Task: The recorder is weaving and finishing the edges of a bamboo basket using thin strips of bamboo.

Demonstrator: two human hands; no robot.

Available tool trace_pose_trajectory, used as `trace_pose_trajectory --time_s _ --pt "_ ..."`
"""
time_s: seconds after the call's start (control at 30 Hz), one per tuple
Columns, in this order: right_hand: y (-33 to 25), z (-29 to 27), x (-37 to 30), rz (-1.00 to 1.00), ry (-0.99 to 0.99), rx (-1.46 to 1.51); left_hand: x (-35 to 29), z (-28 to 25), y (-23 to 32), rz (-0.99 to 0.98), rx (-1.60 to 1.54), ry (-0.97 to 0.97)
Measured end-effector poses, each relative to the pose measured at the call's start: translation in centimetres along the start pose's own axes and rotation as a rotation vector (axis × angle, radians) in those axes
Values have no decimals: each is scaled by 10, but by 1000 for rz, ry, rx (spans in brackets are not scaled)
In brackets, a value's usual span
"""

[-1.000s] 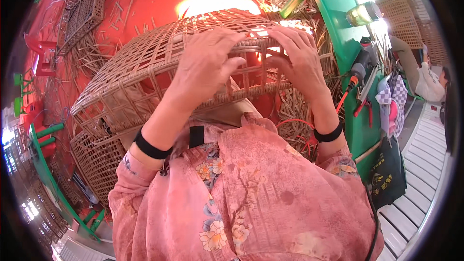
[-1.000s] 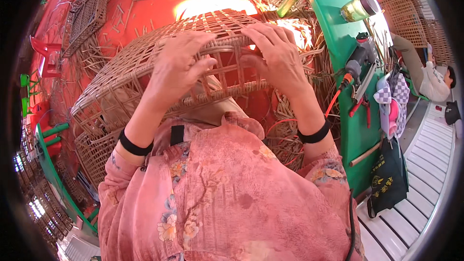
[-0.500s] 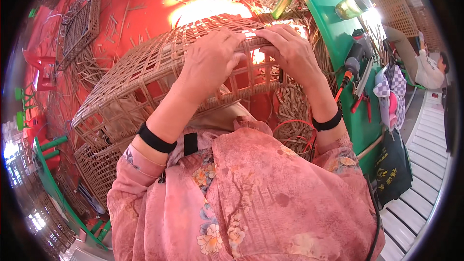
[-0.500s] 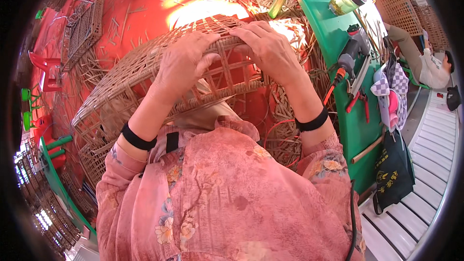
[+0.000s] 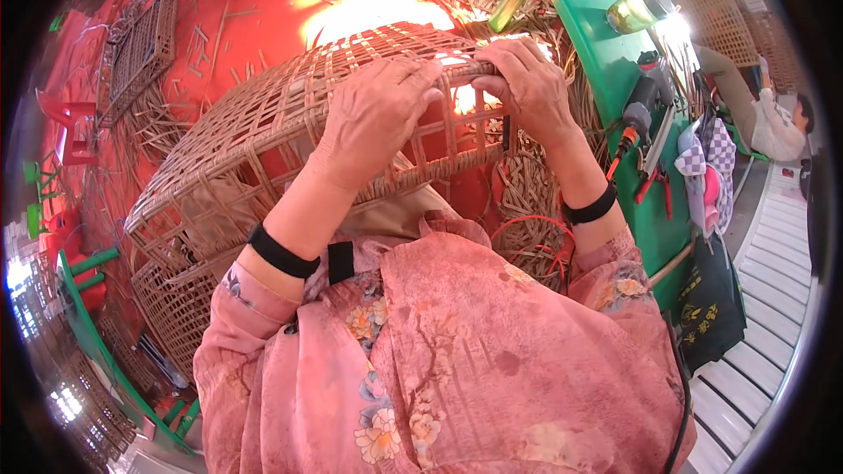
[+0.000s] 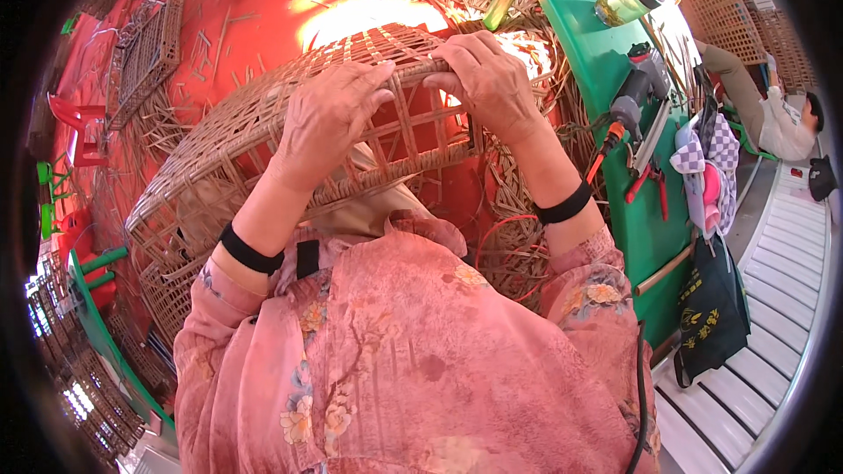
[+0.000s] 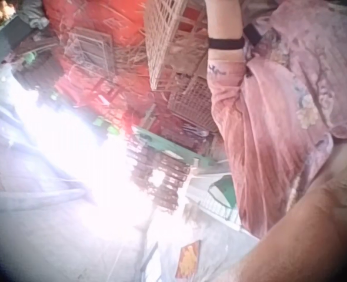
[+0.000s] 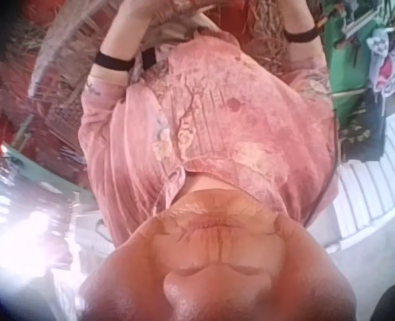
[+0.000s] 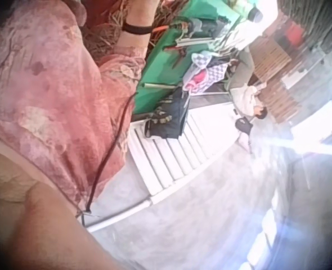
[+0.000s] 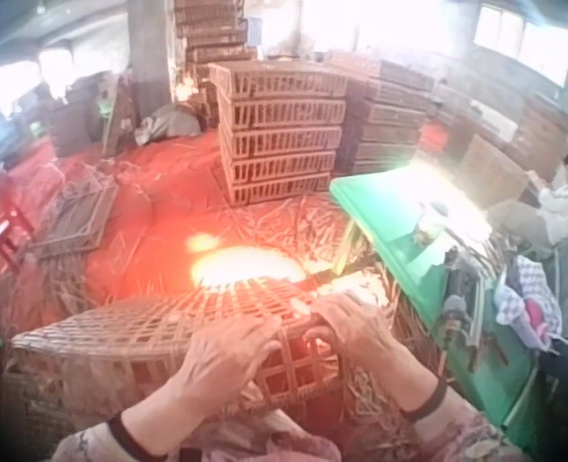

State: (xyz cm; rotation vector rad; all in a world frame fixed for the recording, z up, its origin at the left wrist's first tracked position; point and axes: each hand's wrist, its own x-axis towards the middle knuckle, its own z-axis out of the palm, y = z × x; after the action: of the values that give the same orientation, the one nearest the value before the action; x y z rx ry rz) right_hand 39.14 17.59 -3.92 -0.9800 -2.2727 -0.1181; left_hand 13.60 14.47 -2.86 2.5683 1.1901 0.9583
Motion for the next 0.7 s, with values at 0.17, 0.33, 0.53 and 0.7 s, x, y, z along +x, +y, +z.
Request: trace_pose_trajectory --time_s 0.17,0.33,0.53,0.7 --pt "5 -1 7 -72 2 -11 3 -1 0 -5 -3 4" --pt "15 -9 5 94 -100 100 12 -9 7 -84 -51 -66" --pt "17 -25 -24 490 -149 222 27 14 24 -53 -88 -35" --pt "25 -44 -32 618 -277 419 37 36 28 -78 -47 -23"
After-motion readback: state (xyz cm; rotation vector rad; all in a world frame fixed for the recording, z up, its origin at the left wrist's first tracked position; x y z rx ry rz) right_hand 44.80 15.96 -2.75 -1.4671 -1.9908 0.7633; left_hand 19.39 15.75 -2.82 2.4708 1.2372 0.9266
